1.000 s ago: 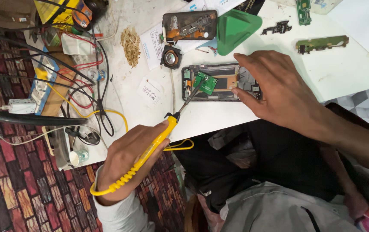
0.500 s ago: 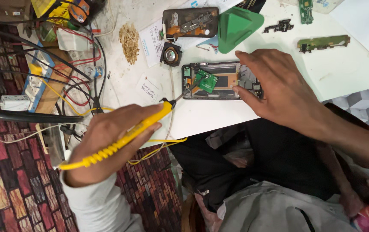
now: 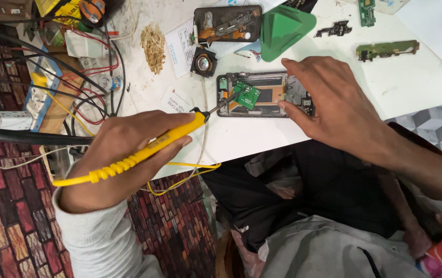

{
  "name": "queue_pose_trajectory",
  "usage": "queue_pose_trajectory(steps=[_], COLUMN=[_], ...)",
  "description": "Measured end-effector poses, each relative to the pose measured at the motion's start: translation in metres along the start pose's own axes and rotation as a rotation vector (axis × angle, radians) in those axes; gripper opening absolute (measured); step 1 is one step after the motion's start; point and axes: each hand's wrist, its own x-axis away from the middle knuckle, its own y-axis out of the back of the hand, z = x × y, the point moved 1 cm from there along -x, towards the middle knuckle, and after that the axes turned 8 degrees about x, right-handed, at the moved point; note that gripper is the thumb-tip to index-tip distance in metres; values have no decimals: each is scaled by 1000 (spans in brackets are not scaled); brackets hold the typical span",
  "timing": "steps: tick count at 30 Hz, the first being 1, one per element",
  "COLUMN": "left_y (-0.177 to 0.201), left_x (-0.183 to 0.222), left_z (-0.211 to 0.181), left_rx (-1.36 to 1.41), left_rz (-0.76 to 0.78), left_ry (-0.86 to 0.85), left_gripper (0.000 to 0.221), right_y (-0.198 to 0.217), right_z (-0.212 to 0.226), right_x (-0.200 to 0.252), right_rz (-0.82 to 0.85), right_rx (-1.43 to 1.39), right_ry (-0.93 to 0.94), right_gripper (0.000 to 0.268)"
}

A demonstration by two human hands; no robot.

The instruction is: The person uses a yellow hot air gun to apply heat to the internal components of a disassembled smartphone. They repeatedly direct the airflow at the motherboard and surrounding areas while holding the device steady with their other hand.

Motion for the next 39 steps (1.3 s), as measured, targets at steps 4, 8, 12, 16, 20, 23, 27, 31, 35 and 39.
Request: queue_pose_trajectory(steps=[4, 8, 12, 16, 20, 23, 27, 31, 35, 39], left_y=[-15, -38, -63, -93, -123, -139, -148, -145, -135, -119], left_x=[11, 28, 45, 55, 61, 62, 61, 58, 54, 51], left_z=[2, 3, 10, 17, 22, 22, 10, -3, -4, 4], left_rx=[-22, -44, 11, -27, -14, -37, -179, -227, -244, -141], left_rz=[-48, -143, -246, -390, -491, -490, -471, -421, -352, -359], left_ry=[8, 89, 214, 131, 11, -4, -50, -74, -100, -146], left_gripper=[34, 35, 35, 39, 40, 40, 40, 43, 46, 45], right_y=[0, 1, 2, 2, 2, 2, 3, 2, 0, -1], right_z=[-1, 0, -1, 0, 0, 1, 2, 1, -1, -1], right_x=[0, 0, 1, 1, -1, 0, 0, 0, 0, 2], right_rz=[2, -14, -14, 2, -4, -2, -3, -1, 4, 7], right_rx=[-4, -20, -17, -5, 6, 5, 3, 4, 11, 14], right_ry=[12, 4, 10, 3, 8, 5, -2, -6, 7, 9], right_gripper=[64, 63, 63, 63, 63, 63, 63, 63, 64, 64])
